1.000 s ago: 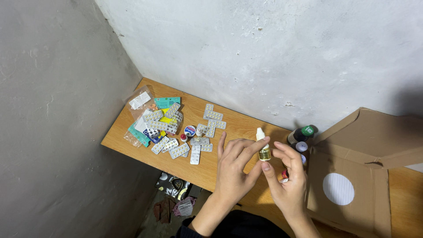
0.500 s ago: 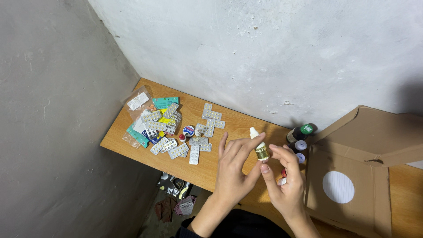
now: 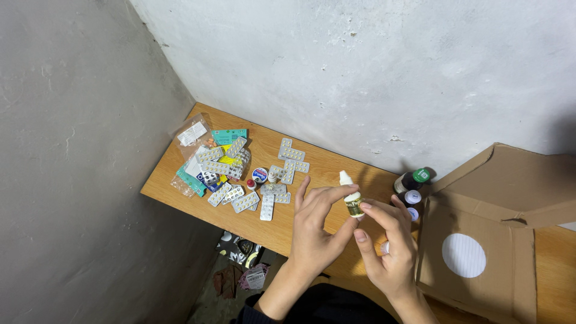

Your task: The person organizes various medicines on a wooden table. They pick up bottles and blister packs one by one, rotate them to view the labels, and place them in a neat row on the right side of the table. The items include small bottles with droppers and several blister packs of pills.

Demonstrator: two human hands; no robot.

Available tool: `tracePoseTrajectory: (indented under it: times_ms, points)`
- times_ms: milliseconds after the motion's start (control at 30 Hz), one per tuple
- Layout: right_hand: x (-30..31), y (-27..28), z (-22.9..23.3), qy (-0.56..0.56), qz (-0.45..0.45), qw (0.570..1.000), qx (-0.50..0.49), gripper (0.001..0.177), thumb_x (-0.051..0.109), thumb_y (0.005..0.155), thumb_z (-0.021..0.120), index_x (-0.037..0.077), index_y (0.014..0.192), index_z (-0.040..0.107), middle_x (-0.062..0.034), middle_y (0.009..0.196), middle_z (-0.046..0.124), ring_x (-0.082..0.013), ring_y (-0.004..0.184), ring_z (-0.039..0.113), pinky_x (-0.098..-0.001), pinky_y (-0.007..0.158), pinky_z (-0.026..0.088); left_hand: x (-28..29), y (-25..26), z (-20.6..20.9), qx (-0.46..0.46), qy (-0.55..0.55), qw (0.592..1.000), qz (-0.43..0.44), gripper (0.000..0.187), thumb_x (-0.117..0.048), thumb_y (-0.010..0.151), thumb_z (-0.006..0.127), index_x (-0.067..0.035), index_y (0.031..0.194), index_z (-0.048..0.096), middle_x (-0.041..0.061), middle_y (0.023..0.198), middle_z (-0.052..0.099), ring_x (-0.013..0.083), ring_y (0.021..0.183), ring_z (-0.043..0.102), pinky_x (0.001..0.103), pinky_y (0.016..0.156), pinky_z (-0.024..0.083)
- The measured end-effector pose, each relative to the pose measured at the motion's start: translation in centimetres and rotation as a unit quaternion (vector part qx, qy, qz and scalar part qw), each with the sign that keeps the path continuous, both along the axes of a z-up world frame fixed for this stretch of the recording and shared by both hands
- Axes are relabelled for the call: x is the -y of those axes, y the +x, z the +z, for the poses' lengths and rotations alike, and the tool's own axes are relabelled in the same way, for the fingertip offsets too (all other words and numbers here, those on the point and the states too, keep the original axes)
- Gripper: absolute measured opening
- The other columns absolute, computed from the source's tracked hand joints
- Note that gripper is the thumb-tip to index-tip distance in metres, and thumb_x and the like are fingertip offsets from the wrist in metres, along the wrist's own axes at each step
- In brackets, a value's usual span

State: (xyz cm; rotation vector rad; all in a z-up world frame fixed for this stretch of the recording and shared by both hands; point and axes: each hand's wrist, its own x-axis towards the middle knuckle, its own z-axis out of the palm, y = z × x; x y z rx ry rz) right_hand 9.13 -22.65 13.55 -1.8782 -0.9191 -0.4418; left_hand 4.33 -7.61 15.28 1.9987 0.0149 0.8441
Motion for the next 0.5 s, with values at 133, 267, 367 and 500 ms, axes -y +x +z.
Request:
tracePoseTrajectory:
  times_ms: [133,267,367,500]
  points:
    - [0.11,-0.20,-0.20,0.009,-0.013,1.000,-0.014,0.038,0.019,0.096,0.069,0.003,0.130,0.060,-0.0118,0.123,0.070,-0.0245,0.118,0.067,-0.0510,0.124,0.037,0.25,-0.01,-0.07,0.010,-0.009,1.000,-0.007,0.045,-0.013,0.084,0.080,-0.015,0.126,0.065,-0.001,0.122,0.076,0.0211,0.115,0.072,0.054,0.128,0.028]
    - [0.24,-0.32,-0.37,0.013,-0.019,0.999,-0.023,0.037,0.018,0.096,0.069,0.002,0.128,0.061,-0.0118,0.120,0.071,-0.0231,0.114,0.068,-0.0500,0.124,0.037,0.44,-0.01,-0.13,0.014,-0.022,1.000,-0.012,0.043,-0.014,0.086,0.080,-0.015,0.126,0.064,-0.001,0.123,0.076,0.0203,0.117,0.072,0.054,0.128,0.028]
    - [0.33,-0.33,-0.43,0.014,-0.022,0.999,-0.026,0.034,0.017,0.096,0.069,0.002,0.126,0.062,-0.0116,0.119,0.072,-0.0220,0.112,0.068,-0.0496,0.124,0.038,0.57,-0.07,-0.23,0.012,-0.027,0.999,-0.013,0.043,-0.015,0.087,0.080,-0.015,0.126,0.063,0.000,0.123,0.076,0.0207,0.118,0.073,0.055,0.128,0.028]
    - [0.35,-0.29,-0.52,0.020,-0.024,0.999,-0.021,0.031,0.016,0.097,0.068,0.003,0.125,0.063,-0.0112,0.118,0.072,-0.0210,0.111,0.069,-0.0491,0.125,0.038,0.72,0.04,-0.51,0.002,-0.047,0.999,-0.019,0.044,-0.016,0.088,0.080,-0.013,0.126,0.059,0.001,0.122,0.077,0.0202,0.117,0.075,0.055,0.127,0.027]
